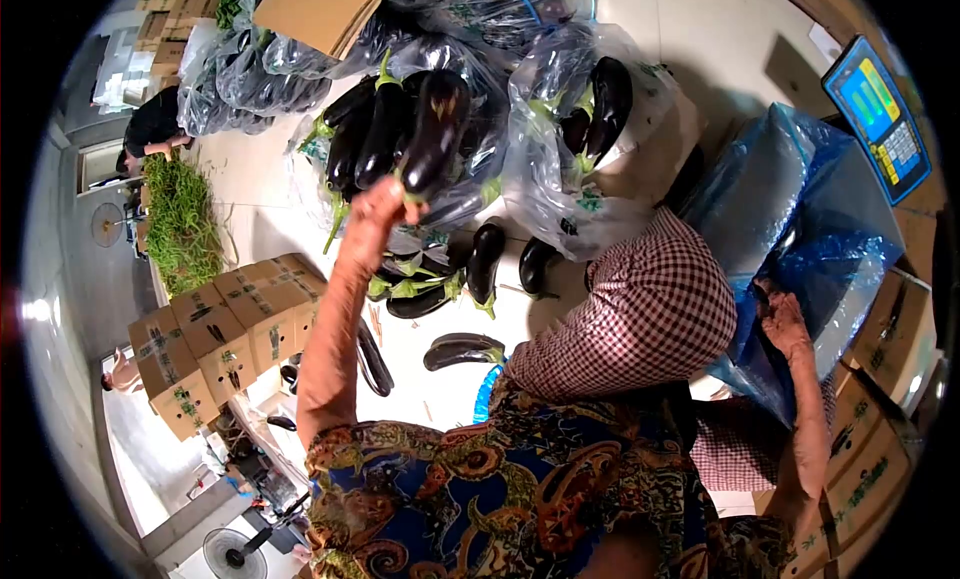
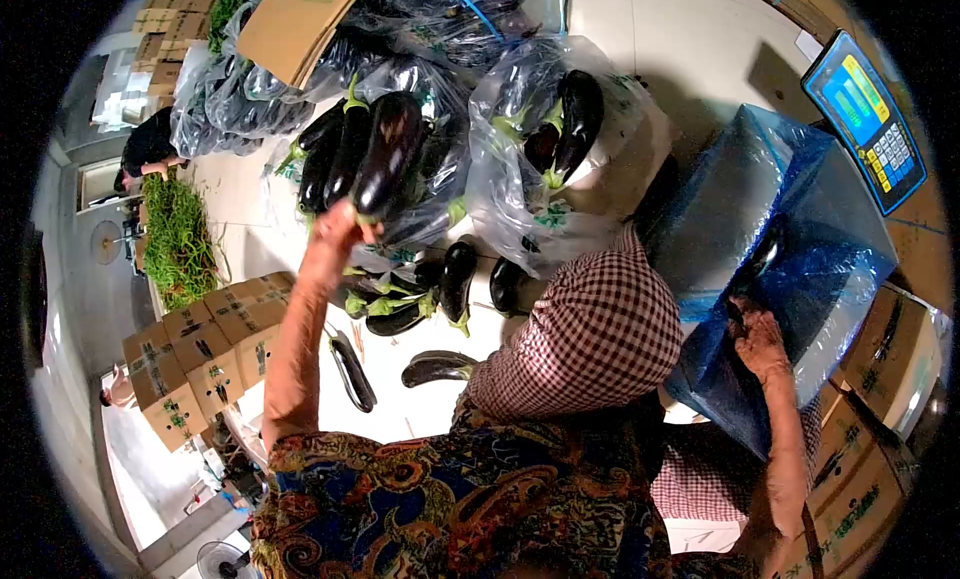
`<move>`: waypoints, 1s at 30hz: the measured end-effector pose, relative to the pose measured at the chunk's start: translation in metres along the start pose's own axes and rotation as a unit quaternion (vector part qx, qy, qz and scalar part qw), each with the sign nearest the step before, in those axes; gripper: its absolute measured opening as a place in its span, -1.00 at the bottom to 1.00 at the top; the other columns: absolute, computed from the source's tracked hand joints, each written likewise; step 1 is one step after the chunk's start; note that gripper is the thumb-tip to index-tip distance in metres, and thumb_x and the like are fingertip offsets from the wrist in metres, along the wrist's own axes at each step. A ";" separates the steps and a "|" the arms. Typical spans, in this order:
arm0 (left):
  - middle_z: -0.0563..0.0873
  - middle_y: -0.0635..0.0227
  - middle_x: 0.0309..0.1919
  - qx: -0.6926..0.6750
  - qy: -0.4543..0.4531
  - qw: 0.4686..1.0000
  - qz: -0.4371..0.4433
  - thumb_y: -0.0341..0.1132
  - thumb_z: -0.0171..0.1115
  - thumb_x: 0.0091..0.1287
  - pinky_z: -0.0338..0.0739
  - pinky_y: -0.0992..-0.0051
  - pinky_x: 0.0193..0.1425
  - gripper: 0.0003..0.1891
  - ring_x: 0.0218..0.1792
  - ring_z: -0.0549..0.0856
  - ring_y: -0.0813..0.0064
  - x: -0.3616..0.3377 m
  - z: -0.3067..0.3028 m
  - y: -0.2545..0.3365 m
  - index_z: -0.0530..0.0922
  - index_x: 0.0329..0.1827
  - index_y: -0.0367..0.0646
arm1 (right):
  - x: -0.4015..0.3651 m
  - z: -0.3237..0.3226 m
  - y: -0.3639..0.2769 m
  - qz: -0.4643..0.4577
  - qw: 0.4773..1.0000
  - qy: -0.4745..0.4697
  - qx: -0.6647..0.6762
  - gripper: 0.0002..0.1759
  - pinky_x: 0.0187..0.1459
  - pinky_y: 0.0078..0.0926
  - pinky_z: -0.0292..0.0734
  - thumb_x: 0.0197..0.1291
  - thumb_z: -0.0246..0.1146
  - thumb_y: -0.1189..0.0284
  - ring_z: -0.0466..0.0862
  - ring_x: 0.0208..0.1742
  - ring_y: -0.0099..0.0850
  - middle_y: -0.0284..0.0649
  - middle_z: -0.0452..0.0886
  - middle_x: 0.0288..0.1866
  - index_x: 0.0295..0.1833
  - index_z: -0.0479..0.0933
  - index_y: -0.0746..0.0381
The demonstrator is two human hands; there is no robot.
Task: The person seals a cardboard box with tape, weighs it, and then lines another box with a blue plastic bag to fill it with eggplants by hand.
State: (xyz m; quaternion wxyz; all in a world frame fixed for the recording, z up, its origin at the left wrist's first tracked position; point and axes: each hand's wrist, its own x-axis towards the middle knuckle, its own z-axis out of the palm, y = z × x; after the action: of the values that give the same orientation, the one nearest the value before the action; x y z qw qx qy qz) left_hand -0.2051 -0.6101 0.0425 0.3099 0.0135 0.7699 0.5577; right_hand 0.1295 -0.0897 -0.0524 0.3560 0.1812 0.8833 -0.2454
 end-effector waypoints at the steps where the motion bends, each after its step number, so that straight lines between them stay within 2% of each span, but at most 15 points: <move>1: 0.64 0.40 -0.46 0.043 0.004 0.999 0.032 0.01 0.05 0.41 0.52 0.45 -0.07 -0.61 -0.27 0.65 0.51 0.018 -0.013 0.006 0.58 -0.29 -0.15 | 0.001 0.004 0.004 -0.013 1.000 0.001 -0.026 -0.47 0.28 -0.32 0.33 0.15 0.14 0.47 0.43 0.22 -0.01 0.02 0.47 0.24 0.29 0.38 0.23; 5: 0.60 0.48 -0.49 0.182 0.048 0.982 0.010 0.06 0.16 0.33 0.44 0.54 -0.28 -0.58 -0.37 0.60 0.63 0.087 -0.044 0.026 0.53 -0.41 -0.17 | 0.007 0.036 0.039 -0.038 0.996 0.007 -0.085 -0.36 0.30 -0.32 0.29 0.10 0.17 0.50 0.40 0.24 -0.03 -0.01 0.45 0.25 0.37 0.29 0.16; 7: 0.66 0.33 -0.47 0.332 0.037 0.942 0.020 0.12 0.16 0.31 0.49 0.41 -0.27 -0.51 -0.39 0.66 0.42 0.118 -0.055 0.029 0.58 -0.29 -0.23 | -0.004 0.024 0.026 -0.013 0.996 -0.018 -0.088 -0.30 0.30 -0.31 0.28 0.08 0.19 0.52 0.39 0.23 -0.03 -0.01 0.44 0.25 0.41 0.24 0.13; 10: 0.68 -0.07 -0.34 0.630 0.052 0.773 0.055 0.27 0.17 0.21 0.53 0.14 -0.06 -0.42 -0.21 0.67 -0.06 0.157 -0.057 0.030 0.62 -0.07 -0.11 | -0.007 0.013 0.005 -0.029 0.997 -0.003 -0.068 -0.31 0.23 -0.26 0.35 0.09 0.19 0.51 0.44 0.16 -0.04 -0.01 0.48 0.19 0.40 0.25 0.14; 11: 0.69 0.01 -0.24 0.656 0.061 0.752 0.029 0.25 0.22 0.17 0.52 0.13 -0.01 -0.45 -0.12 0.67 -0.01 0.157 -0.044 0.038 0.62 -0.03 -0.03 | -0.007 0.013 0.006 -0.034 0.996 0.003 -0.082 -0.31 0.22 -0.25 0.36 0.10 0.19 0.50 0.45 0.14 -0.04 -0.01 0.48 0.18 0.41 0.25 0.14; 13: 0.68 0.12 -0.11 0.695 0.120 0.692 0.156 0.19 0.27 0.15 0.50 0.14 0.05 -0.49 -0.03 0.63 0.02 0.154 -0.026 0.037 0.61 0.01 0.03 | -0.004 0.018 0.008 -0.031 0.994 -0.008 -0.104 -0.35 0.17 -0.23 0.41 0.12 0.16 0.51 0.49 0.10 -0.03 0.02 0.51 0.14 0.39 0.26 0.15; 15: 0.65 0.24 -0.02 0.767 0.134 0.610 0.146 0.07 0.31 0.15 0.48 0.13 0.09 -0.54 0.02 0.62 0.10 0.142 0.004 0.048 0.60 0.06 0.07 | -0.003 0.006 -0.009 0.006 0.996 -0.042 -0.083 -0.37 0.16 -0.23 0.42 0.13 0.13 0.52 0.50 0.07 -0.01 0.03 0.52 0.12 0.38 0.27 0.17; 19: 0.73 0.21 -0.34 0.659 0.049 0.730 0.172 -0.03 0.32 0.17 0.57 0.27 -0.17 -0.62 -0.27 0.71 0.11 0.165 -0.024 0.033 0.66 -0.01 0.01 | -0.009 -0.013 -0.032 0.063 0.993 -0.091 -0.042 -0.43 0.23 -0.28 0.38 0.21 -0.10 0.63 0.49 0.18 -0.05 0.10 0.48 0.17 0.37 0.28 0.20; 20: 0.71 0.15 -0.47 0.594 0.003 0.765 0.250 -0.07 0.35 0.16 0.58 0.34 -0.30 -0.62 -0.41 0.70 0.05 0.174 -0.038 0.030 0.66 -0.03 -0.07 | -0.009 -0.011 -0.029 0.060 0.992 -0.098 -0.053 -0.43 0.24 -0.29 0.37 0.21 -0.14 0.64 0.48 0.21 -0.07 0.10 0.47 0.19 0.38 0.27 0.19; 21: 0.70 0.18 -0.49 0.451 0.012 0.892 -0.003 -0.09 0.36 0.16 0.56 0.36 -0.34 -0.61 -0.48 0.67 0.05 0.162 -0.021 0.053 0.65 -0.02 -0.10 | -0.009 -0.007 -0.025 0.056 0.991 -0.107 -0.065 -0.42 0.26 -0.29 0.36 0.22 -0.19 0.65 0.47 0.23 -0.09 0.10 0.46 0.20 0.38 0.27 0.18; 23: 0.71 0.23 -0.38 0.391 0.001 0.920 0.001 -0.09 0.36 0.17 0.55 0.28 -0.28 -0.63 -0.40 0.67 0.12 0.180 -0.062 0.022 0.66 -0.04 -0.11 | -0.011 0.001 -0.015 0.027 0.993 -0.093 -0.073 -0.41 0.27 -0.30 0.36 0.23 -0.25 0.67 0.46 0.26 -0.12 0.09 0.44 0.23 0.38 0.27 0.17; 25: 0.69 0.24 -0.28 0.612 0.085 0.778 0.116 -0.12 0.35 0.17 0.54 0.24 -0.20 -0.65 -0.29 0.65 0.17 0.179 -0.061 0.020 0.66 -0.04 -0.10 | -0.012 0.016 0.003 -0.018 0.997 -0.045 -0.062 -0.40 0.28 -0.31 0.36 0.24 -0.29 0.68 0.46 0.27 -0.16 0.07 0.42 0.26 0.38 0.28 0.15; 27: 0.63 0.22 -0.14 0.767 0.187 0.568 0.232 -0.19 0.33 0.16 0.49 0.16 -0.01 -0.68 -0.11 0.60 0.16 0.149 -0.016 0.041 0.64 -0.04 -0.09 | -0.004 0.051 0.041 -0.070 0.992 -0.006 -0.103 -0.40 0.33 -0.32 0.31 0.24 -0.27 0.68 0.42 0.32 -0.20 0.06 0.37 0.31 0.37 0.29 0.13; 29: 0.62 0.20 -0.18 0.730 0.168 0.569 0.339 -0.25 0.31 0.15 0.49 0.19 0.03 -0.71 -0.13 0.59 0.09 0.149 0.018 0.044 0.63 -0.07 -0.10 | 0.001 0.046 0.033 -0.054 0.992 -0.043 -0.105 -0.41 0.33 -0.34 0.31 0.25 -0.26 0.67 0.40 0.34 -0.22 0.06 0.34 0.34 0.37 0.29 0.13; 30: 0.63 0.18 -0.17 0.667 0.126 0.650 0.343 -0.26 0.31 0.16 0.49 0.20 0.03 -0.72 -0.12 0.59 0.07 0.150 0.038 0.038 0.63 -0.07 -0.11 | 0.004 0.013 -0.002 -0.010 0.991 -0.101 -0.086 -0.43 0.32 -0.34 0.33 0.26 -0.25 0.66 0.41 0.33 -0.22 0.05 0.35 0.35 0.37 0.29 0.13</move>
State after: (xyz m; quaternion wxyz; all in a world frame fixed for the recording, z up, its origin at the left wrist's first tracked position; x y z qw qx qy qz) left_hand -0.3194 -0.5082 -0.0012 -0.0957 0.4091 0.9065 -0.0428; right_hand 0.1326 -0.0983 -0.0628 0.4554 0.1151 0.8622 -0.1897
